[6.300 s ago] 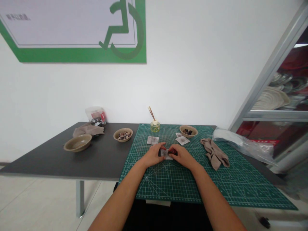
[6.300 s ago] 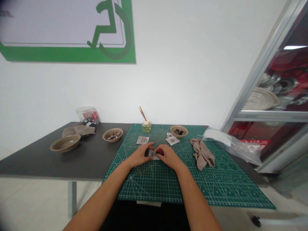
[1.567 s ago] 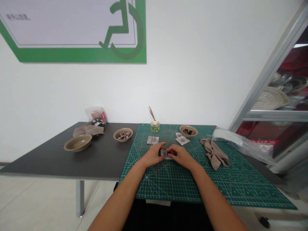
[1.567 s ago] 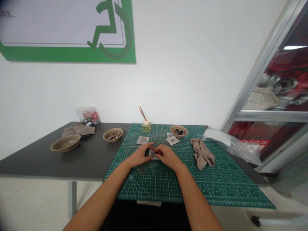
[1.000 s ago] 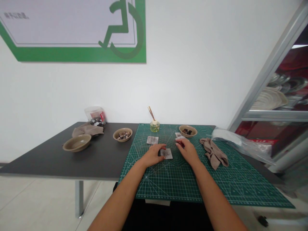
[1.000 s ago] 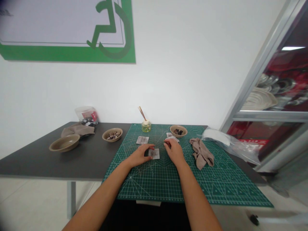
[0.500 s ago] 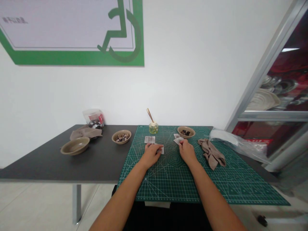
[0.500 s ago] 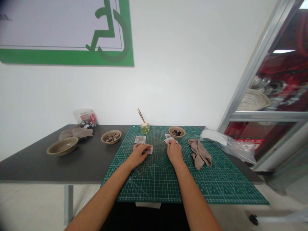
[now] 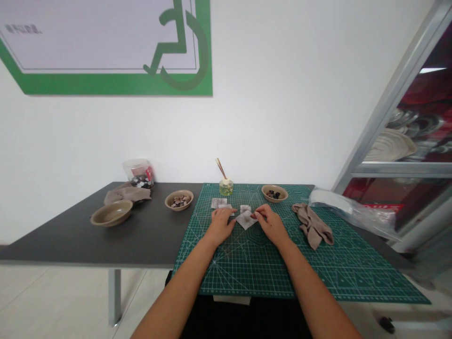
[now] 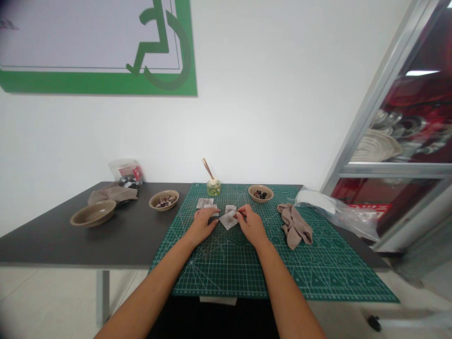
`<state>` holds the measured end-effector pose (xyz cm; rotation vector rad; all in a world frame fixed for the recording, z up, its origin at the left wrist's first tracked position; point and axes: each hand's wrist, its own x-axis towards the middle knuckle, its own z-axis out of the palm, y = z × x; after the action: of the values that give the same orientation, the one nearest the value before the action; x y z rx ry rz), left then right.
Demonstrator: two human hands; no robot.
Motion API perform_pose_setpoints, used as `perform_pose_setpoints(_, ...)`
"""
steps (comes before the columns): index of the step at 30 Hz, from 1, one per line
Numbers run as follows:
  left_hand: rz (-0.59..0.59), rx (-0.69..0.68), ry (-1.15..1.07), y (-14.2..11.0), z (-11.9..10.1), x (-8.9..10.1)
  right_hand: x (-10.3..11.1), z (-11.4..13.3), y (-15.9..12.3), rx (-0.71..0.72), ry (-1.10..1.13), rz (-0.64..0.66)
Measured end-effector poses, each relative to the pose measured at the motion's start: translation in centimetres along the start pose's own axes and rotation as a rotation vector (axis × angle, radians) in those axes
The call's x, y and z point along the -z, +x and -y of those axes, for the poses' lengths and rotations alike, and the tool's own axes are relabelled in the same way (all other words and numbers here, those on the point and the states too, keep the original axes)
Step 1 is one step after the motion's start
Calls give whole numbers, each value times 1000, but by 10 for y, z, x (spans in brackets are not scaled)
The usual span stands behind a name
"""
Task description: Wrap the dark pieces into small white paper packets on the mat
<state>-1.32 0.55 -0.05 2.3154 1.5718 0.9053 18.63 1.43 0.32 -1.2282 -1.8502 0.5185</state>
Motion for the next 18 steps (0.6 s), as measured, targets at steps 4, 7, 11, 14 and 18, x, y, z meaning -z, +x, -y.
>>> perform_pose_setpoints(4, 119, -147, -39, -1, -4, 2, -1, -5, 2, 59, -29, -13)
perform_pose_setpoints(7, 157, -204, -70, -1, -8, 3, -3, -7, 3, 135, -104, -20)
perform_pose_setpoints(11, 172, -226, -104, -1, -11, 6, -4, -8, 4, 139, -121, -6)
perform_pose_setpoints(14, 164, -231, -103, -1, -11, 6, -5, -9, 5, 85, -97, 9)
perform_pose_setpoints(18, 144, -274, -112, -2, -12, 5, -8, -9, 5, 17, -67, 54)
